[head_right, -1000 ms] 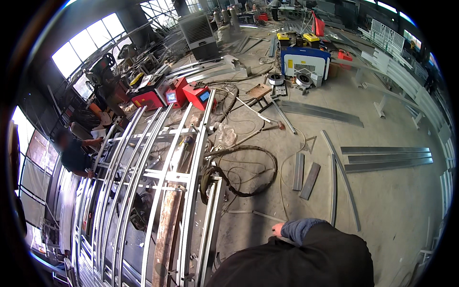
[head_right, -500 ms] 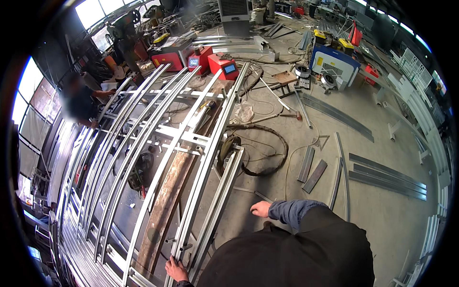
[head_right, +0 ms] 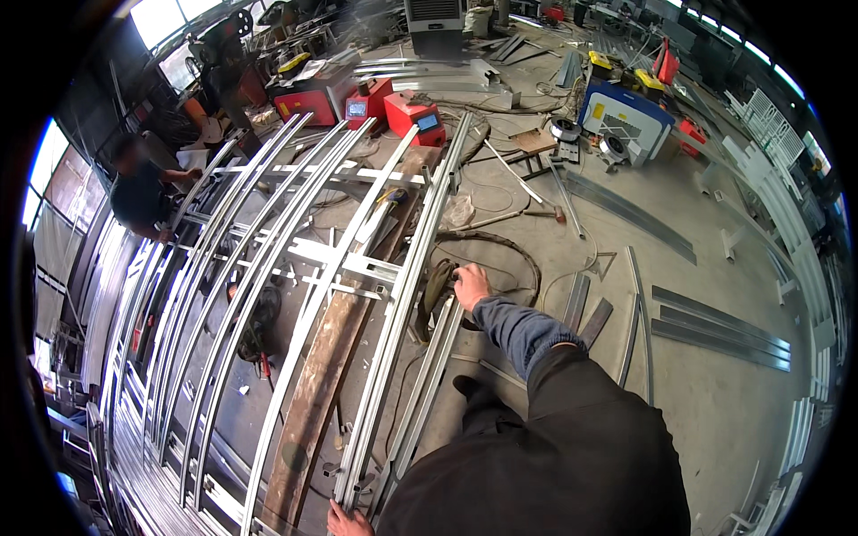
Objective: The person assembles a metal frame by placing long metal bars into a jig and securing them with a pneumatic rivet gun. They repeatedly position bars, align them, and fasten them to the structure.
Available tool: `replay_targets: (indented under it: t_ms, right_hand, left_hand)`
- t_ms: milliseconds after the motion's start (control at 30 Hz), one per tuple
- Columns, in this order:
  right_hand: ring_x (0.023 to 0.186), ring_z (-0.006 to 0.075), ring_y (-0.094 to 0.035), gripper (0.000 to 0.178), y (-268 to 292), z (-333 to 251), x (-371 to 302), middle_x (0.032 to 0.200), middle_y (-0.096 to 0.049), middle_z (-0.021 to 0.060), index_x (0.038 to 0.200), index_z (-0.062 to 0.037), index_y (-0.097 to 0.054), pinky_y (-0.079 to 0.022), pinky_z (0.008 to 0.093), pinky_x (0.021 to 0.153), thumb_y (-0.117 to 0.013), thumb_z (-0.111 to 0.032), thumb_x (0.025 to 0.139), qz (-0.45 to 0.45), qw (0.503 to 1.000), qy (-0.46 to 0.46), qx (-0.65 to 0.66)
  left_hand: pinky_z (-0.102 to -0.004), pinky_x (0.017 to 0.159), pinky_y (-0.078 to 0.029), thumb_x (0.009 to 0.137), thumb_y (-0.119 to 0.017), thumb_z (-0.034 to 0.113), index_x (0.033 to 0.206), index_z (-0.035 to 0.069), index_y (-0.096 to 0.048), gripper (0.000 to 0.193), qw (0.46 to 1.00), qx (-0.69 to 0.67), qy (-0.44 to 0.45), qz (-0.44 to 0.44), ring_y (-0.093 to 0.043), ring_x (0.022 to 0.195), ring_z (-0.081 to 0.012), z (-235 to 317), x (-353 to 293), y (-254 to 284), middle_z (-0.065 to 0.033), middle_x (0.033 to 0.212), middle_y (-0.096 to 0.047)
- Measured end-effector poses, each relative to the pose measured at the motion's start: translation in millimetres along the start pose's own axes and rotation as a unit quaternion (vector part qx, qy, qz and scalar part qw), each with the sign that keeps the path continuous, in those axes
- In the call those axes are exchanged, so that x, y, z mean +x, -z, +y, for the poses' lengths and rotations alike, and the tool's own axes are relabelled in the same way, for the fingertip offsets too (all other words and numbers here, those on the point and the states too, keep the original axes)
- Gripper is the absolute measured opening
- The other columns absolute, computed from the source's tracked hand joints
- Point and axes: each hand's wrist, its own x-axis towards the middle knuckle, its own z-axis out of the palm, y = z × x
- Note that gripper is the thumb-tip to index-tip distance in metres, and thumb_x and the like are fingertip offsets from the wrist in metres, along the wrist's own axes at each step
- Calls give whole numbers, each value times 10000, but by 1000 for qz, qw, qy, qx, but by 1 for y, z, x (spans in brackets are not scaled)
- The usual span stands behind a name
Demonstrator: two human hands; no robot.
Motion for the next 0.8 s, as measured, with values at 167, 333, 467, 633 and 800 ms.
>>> replay_targets:
  t_ms: [167, 333, 467, 633, 800]
  right_hand:
    - [1229, 376, -567, 422, -19, -16, 55, 1260, -617, 141, 1218, -74, -690, -463, 480, 1100, -758, -311, 876, -102, 945, 309, -18]
    - [1195, 357, -586, 483, -10, -46, 68, 1251, -614, 153, 1191, -69, -676, -467, 467, 1069, -819, -374, 845, -287, 787, 546, 1]
    - [943, 297, -619, 296, -50, -45, 35, 1006, -646, 98, 1028, -108, -686, -500, 433, 874, -776, -339, 867, -340, 728, 594, -38]
    - [898, 355, -686, 168, -146, -21, 39, 933, -725, 123, 885, -92, -750, -529, 491, 714, -736, -259, 901, -603, 502, 614, -88]
    - [905, 429, -656, 187, -143, -45, -6, 994, -725, 204, 946, -77, -775, -534, 535, 759, -681, -238, 955, -584, 658, 409, -243]
  left_hand:
    - [-583, 1140, -422, 977, -680, 390, 1518, 23, -544, 667, 988, 114, 96, 32, -524, 1362, -489, 36, -21, 21, -288, 1504, -544]
    - [-579, 1164, -414, 884, -738, 499, 1539, 14, -523, 843, 984, 45, 147, 88, -526, 1366, -481, 73, -67, -3, -279, 1479, -565]
    - [-529, 1050, -504, 897, -706, 450, 1348, 33, -656, 616, 978, 123, 152, 72, -649, 1187, -388, 109, -93, -43, -216, 1285, -679]
    - [-520, 1048, -508, 902, -716, 420, 1354, 30, -656, 600, 979, -30, 202, -25, -653, 1187, -378, 147, -101, -69, -213, 1283, -684]
    - [-511, 1045, -512, 906, -727, 390, 1360, 27, -657, 586, 962, -88, 249, -69, -657, 1187, -367, 161, -108, -74, -210, 1281, -688]
